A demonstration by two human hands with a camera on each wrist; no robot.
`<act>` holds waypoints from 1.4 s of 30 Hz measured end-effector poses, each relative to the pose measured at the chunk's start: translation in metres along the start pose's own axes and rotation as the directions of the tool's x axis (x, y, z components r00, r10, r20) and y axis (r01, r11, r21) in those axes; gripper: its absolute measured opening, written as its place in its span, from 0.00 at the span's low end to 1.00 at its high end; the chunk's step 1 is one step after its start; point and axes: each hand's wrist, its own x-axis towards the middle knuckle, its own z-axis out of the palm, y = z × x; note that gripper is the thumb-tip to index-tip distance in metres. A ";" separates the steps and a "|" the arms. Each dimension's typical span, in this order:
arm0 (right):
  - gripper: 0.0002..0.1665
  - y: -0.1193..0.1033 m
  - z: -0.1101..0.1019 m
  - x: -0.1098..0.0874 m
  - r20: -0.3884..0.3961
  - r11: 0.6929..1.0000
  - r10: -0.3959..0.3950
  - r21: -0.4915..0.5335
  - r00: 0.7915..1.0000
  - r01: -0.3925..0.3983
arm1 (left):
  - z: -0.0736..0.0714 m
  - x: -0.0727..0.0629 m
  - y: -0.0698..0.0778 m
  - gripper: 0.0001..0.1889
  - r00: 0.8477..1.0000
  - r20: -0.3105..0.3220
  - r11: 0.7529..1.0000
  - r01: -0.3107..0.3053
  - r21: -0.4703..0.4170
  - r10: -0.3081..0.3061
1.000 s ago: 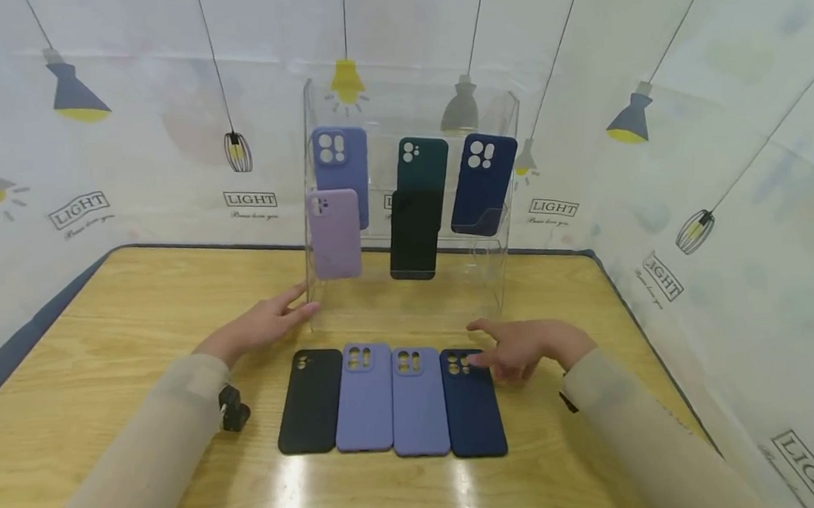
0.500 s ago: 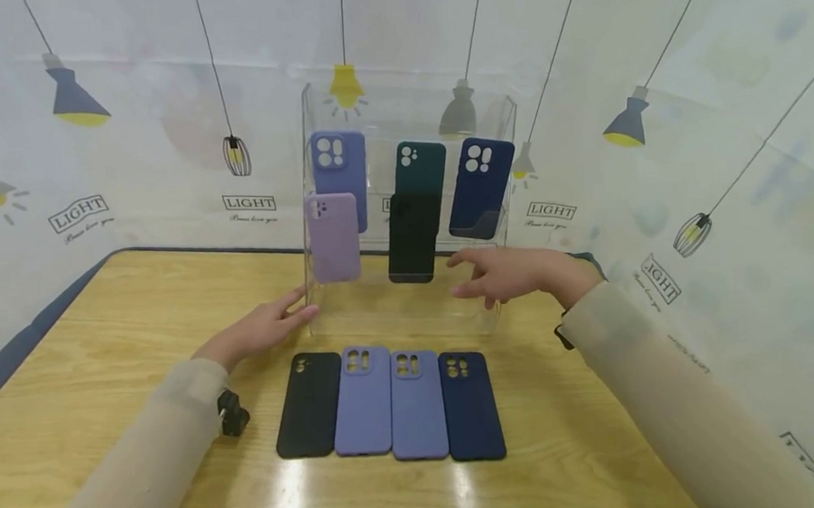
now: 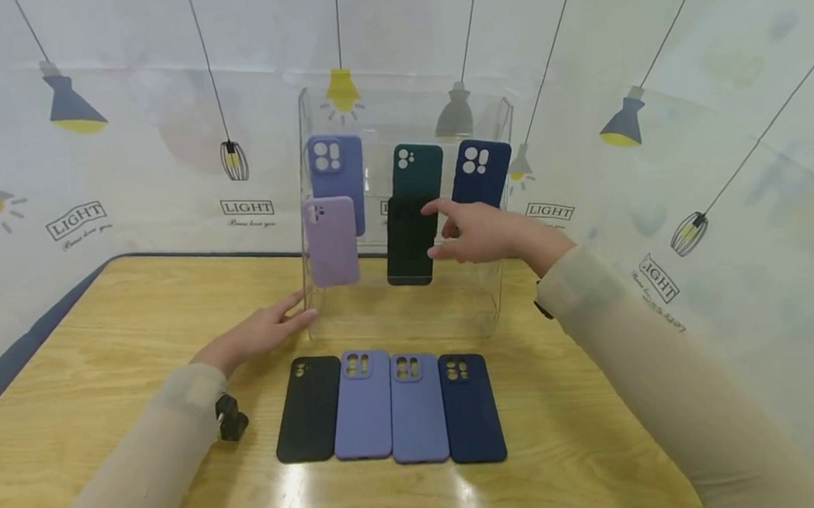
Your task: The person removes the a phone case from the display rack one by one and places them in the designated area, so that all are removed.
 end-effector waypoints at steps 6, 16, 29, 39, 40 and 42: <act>0.48 0.002 -0.014 0.018 -0.137 0.996 0.036 -0.073 0.990 -0.047 | -0.003 0.000 0.000 0.46 1.000 -0.014 1.000 0.013 0.010 -0.013; 0.46 0.010 -0.004 0.039 -0.180 0.997 0.075 0.047 0.981 -0.068 | -0.001 0.004 -0.003 0.46 1.000 -0.027 1.000 0.011 0.005 -0.011; 0.33 0.006 0.028 0.047 -0.352 0.995 0.088 0.074 0.932 -0.066 | 0.001 0.001 -0.002 0.46 0.999 -0.028 1.000 0.015 -0.003 -0.016; 0.33 0.013 0.063 0.051 -0.509 0.998 0.043 0.058 0.859 -0.016 | 0.003 0.002 -0.003 0.46 1.000 -0.026 1.000 0.014 0.005 -0.014; 0.34 0.013 0.065 0.050 -0.514 0.998 0.042 0.061 0.857 -0.012 | 0.003 0.002 -0.003 0.46 1.000 -0.027 1.000 0.013 0.006 -0.013; 0.34 0.014 0.068 0.049 -0.521 0.998 0.030 0.061 0.853 0.002 | 0.003 0.001 -0.003 0.46 1.000 -0.028 1.000 0.014 0.010 -0.013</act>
